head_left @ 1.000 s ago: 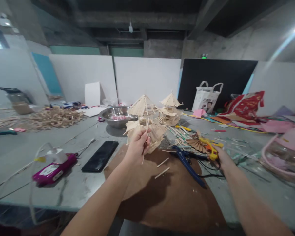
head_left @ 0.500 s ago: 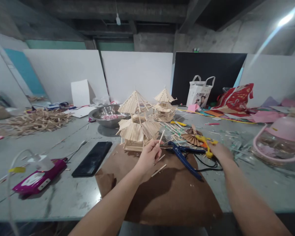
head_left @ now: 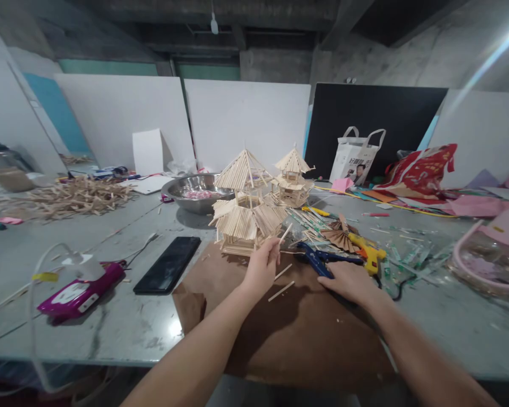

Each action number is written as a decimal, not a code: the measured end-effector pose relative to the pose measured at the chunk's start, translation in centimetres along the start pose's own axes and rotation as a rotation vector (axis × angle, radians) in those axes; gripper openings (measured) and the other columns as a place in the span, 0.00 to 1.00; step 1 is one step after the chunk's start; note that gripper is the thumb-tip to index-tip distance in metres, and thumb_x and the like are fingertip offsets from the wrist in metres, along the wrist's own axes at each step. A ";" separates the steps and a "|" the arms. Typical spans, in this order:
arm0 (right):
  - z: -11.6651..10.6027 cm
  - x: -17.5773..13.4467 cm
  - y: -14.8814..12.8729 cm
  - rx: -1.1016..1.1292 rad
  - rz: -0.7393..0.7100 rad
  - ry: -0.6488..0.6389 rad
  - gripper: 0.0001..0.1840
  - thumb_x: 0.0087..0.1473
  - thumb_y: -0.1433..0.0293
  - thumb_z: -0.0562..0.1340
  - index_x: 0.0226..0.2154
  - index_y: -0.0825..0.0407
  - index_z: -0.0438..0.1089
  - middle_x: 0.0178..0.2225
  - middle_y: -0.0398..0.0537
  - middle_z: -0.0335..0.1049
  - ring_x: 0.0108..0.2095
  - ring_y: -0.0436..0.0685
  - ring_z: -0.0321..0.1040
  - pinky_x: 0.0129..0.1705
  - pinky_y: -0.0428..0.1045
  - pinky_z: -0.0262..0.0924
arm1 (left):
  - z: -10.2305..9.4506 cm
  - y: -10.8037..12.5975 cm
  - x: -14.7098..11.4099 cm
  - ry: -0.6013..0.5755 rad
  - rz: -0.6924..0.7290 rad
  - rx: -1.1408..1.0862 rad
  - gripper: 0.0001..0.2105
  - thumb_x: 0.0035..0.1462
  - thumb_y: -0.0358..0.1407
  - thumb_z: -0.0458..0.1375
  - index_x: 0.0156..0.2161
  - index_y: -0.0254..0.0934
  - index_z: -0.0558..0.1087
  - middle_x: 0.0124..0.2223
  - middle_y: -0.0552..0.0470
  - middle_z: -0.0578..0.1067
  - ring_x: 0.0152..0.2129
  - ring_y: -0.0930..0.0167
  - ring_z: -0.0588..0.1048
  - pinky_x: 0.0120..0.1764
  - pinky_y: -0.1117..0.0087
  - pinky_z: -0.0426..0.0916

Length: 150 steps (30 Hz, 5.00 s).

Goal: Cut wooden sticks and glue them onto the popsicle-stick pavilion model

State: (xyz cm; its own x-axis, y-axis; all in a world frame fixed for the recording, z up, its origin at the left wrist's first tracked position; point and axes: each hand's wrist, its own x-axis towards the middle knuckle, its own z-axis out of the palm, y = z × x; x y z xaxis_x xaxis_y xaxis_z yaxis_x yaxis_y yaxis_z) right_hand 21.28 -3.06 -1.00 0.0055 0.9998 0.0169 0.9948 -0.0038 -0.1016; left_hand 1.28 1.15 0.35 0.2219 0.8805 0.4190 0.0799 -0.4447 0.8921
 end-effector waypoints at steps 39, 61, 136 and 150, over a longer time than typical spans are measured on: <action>0.1 0.6 1.9 1.682 -0.130 0.257 0.14 0.40 0.59 0.61 0.31 0.48 0.69 0.32 0.43 0.70 0.31 0.50 0.66 0.37 0.46 0.60 | 1.7 -0.7 0.2 -0.165 -0.228 -0.197 0.11 0.49 0.41 0.51 0.34 0.36 0.66 0.29 0.51 0.72 0.12 0.81 0.58 0.14 0.80 0.51; 0.3 1.1 2.7 0.725 -0.211 0.207 0.25 0.48 0.53 0.49 0.32 0.55 0.70 0.29 0.51 0.70 0.31 0.59 0.65 0.34 0.52 0.57 | 1.7 0.0 -0.1 -0.038 -0.418 -0.409 0.12 0.45 0.43 0.55 0.32 0.36 0.65 0.19 0.61 0.59 0.11 0.83 0.54 0.12 0.83 0.46; -0.3 -1.0 -2.6 1.671 -0.302 -0.077 0.24 0.38 0.64 0.48 0.40 0.48 0.65 0.37 0.51 0.67 0.43 0.61 0.60 0.36 0.56 0.58 | 3.5 0.4 -1.0 0.002 -0.399 -0.382 0.09 0.49 0.41 0.50 0.33 0.37 0.63 0.19 0.60 0.59 0.12 0.81 0.57 0.15 0.81 0.51; -0.6 -0.5 0.0 0.708 0.065 0.594 0.18 0.40 0.65 0.55 0.36 0.53 0.62 0.33 0.53 0.64 0.36 0.62 0.62 0.40 0.57 0.55 | 1.1 -0.1 -0.5 0.059 0.140 0.291 0.11 0.53 0.34 0.45 0.37 0.39 0.67 0.21 0.55 0.65 0.20 0.75 0.63 0.28 0.75 0.56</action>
State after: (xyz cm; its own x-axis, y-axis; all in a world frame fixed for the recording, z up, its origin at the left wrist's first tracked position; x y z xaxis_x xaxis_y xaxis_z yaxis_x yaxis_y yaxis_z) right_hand 21.32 -3.56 -0.40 0.3050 0.8241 0.4773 0.6977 0.1477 -0.7010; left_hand 2.24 0.59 -0.15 0.1943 0.8119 0.5505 0.3289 -0.5827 0.7432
